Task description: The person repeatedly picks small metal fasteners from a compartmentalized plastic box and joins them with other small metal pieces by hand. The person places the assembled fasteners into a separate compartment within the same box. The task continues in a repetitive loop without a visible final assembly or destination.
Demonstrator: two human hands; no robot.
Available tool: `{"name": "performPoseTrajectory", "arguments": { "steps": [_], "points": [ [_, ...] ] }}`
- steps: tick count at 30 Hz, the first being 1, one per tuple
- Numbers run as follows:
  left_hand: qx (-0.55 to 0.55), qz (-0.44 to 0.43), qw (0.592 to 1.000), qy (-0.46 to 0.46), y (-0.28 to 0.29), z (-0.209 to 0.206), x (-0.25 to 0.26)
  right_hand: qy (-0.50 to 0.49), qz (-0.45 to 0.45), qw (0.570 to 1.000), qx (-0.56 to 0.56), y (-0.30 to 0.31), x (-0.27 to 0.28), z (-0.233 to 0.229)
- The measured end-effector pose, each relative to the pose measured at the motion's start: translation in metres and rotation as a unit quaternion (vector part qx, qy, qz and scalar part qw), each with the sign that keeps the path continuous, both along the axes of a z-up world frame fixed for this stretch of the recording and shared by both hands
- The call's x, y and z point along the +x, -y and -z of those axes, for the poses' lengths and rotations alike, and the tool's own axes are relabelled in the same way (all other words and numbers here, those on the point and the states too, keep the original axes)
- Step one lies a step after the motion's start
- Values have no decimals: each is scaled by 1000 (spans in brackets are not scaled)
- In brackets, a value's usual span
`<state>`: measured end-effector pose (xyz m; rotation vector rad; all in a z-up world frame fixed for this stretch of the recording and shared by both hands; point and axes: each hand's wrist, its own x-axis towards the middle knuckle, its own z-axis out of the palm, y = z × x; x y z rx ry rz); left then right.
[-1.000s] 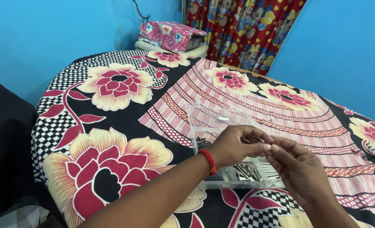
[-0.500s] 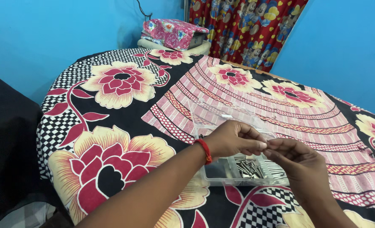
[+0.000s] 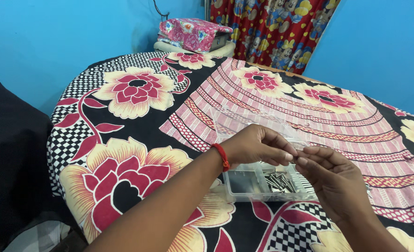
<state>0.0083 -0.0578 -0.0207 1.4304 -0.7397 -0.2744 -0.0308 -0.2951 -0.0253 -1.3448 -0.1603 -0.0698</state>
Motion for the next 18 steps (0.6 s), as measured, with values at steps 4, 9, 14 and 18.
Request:
{"name": "performPoseTrajectory", "arguments": {
  "steps": [4, 9, 14, 18],
  "points": [
    [-3, -3, 1000, -23, -1, -2, 0, 13, -13, 1000, 7, -1, -1, 1],
    [-36, 13, 999, -31, -5, -4, 3, 3, -15, 1000, 20, -5, -3, -4],
    [-44, 1, 998, -39, -6, -5, 2, 7, -20, 999, 33, -6, -4, -5],
    [-47, -4, 998, -44, -3, -4, 2, 17, -28, 999, 27, -4, -4, -4]
  ]
}}
